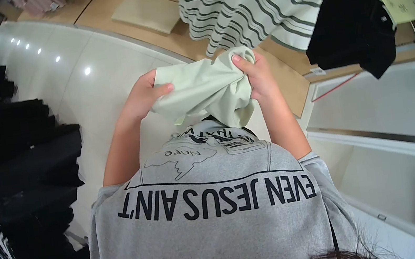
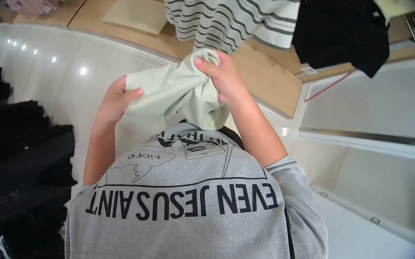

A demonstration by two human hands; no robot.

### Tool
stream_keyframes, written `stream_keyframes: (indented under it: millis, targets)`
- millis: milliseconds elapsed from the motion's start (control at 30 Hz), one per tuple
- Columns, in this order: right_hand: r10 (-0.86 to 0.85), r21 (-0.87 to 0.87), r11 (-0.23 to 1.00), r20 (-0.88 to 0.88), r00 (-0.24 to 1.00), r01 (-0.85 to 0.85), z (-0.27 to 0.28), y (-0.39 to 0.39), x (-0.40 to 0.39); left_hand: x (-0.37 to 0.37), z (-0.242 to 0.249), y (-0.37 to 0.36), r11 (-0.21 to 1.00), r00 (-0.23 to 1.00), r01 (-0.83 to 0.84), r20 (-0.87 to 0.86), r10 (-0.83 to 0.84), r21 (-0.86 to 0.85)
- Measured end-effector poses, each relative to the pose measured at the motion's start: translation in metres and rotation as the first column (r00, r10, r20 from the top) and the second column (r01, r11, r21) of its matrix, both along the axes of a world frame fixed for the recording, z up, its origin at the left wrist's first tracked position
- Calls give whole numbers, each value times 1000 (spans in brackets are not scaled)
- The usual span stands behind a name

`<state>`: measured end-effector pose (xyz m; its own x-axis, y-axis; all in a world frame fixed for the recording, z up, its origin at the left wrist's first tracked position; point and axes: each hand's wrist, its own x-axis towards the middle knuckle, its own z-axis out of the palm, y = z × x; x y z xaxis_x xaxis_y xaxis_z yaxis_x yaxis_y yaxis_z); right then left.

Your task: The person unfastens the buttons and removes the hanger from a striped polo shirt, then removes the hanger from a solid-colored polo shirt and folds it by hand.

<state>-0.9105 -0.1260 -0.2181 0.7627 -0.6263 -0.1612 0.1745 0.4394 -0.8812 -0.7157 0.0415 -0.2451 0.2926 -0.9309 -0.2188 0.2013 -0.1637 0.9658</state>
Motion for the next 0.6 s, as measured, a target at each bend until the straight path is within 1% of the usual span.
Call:
stream_keyframes:
  millis: [133, 200, 300, 400, 500, 600]
  targets:
    - [67, -30, 997, -11, 998, -67, 4, -8, 27, 10, 7, 9, 968, 968, -249, -41, 248, -8]
    - [119, -72, 990, -29, 992, -121, 7, -12, 41, 17, 12, 9, 916, 916, -399, -54, 398, -27]
    - [251, -139, 954, -116, 961, -266, -9, -31, 57, 30, 15, 9, 838, 843, -537, -103, 528, -100]
    - [320, -150, 925, -187, 929, -349, -19, -49, 76, 37, 22, -2, 756, 772, -635, -113, 625, -156]
    - [277, -59, 956, -152, 949, -288, -25, -71, 92, 41, 37, -22, 691, 706, -705, -67, 705, -161]
    - [423, -65, 898, -150, 894, -436, -31, -103, 102, 42, 71, -50, 603, 624, -768, -40, 780, -216]
